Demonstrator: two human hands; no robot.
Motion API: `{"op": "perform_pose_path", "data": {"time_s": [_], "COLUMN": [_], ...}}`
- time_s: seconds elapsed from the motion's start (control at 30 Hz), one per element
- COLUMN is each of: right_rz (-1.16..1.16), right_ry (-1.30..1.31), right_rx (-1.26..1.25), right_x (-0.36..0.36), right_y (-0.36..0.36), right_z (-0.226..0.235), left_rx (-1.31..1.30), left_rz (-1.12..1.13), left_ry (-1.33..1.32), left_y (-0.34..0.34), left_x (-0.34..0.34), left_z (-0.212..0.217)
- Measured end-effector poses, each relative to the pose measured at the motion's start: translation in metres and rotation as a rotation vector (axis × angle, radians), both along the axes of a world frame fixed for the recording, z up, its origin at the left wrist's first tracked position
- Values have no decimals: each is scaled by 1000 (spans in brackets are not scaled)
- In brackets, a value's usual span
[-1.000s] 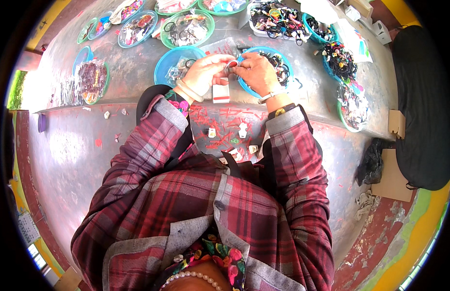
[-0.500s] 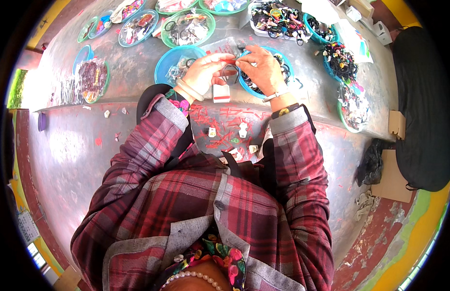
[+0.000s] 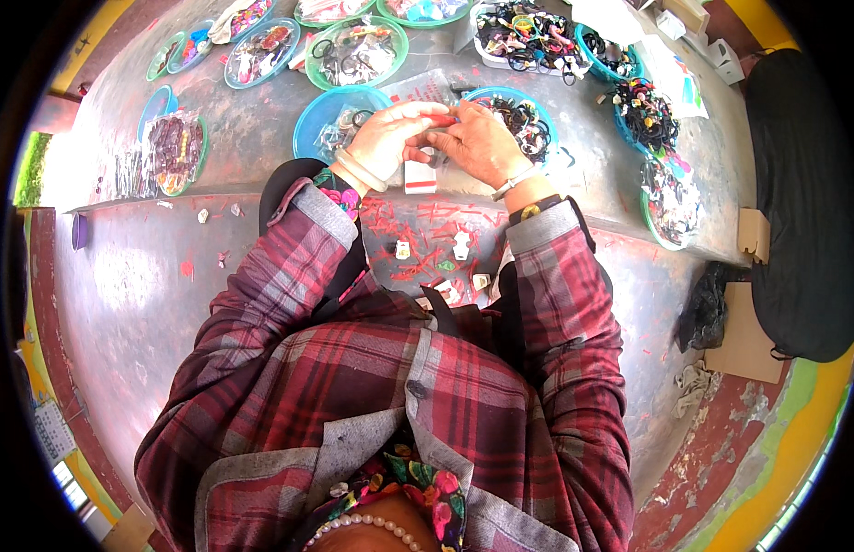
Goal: The person sits on the floor and assembles hair accessories by hand. They pick up small plastic clips and hair ties from bowls, attach the clips to the ties, and place the finished items into a small plastic bag.
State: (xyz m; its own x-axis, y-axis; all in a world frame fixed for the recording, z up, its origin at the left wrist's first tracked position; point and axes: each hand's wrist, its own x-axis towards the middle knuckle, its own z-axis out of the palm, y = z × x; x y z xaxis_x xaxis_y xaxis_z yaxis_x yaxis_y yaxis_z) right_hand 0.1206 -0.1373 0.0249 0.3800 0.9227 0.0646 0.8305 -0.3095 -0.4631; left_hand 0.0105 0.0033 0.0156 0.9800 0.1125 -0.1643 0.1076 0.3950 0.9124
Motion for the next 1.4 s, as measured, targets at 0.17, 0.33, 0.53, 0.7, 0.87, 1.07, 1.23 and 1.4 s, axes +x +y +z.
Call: {"op": "perform_pose_path", "data": {"time_s": [0.17, 0.33, 0.53, 0.7, 0.87, 1.07, 1.23, 1.4], "right_rz": [-146, -75, -32, 25, -157, -66, -346, -367], "right_ry": [153, 100, 98, 169, 362, 396, 674, 871], "right_rx": [223, 381, 266, 108, 305, 192, 452, 323], "right_x": [2, 7, 2, 2, 8, -2, 5, 4], "right_y": [-1, -7, -4, 0, -2, -1, -7, -4], "right_z": [4, 6, -6, -7, -2, 2, 14, -4], "left_rx": [-54, -52, -71, -109, -111, -105, -140, -149], "left_rz": [37, 52, 29, -14, 29, -18, 96, 207], "left_ry": [16, 18, -31, -10, 2, -9, -53, -39], "left_y": [1, 3, 4, 3, 3, 4, 4, 5], "left_x": [0, 0, 2, 1, 0, 1, -2, 1], "left_z": [-6, -6, -11, -9, -8, -11, 0, -1]}}
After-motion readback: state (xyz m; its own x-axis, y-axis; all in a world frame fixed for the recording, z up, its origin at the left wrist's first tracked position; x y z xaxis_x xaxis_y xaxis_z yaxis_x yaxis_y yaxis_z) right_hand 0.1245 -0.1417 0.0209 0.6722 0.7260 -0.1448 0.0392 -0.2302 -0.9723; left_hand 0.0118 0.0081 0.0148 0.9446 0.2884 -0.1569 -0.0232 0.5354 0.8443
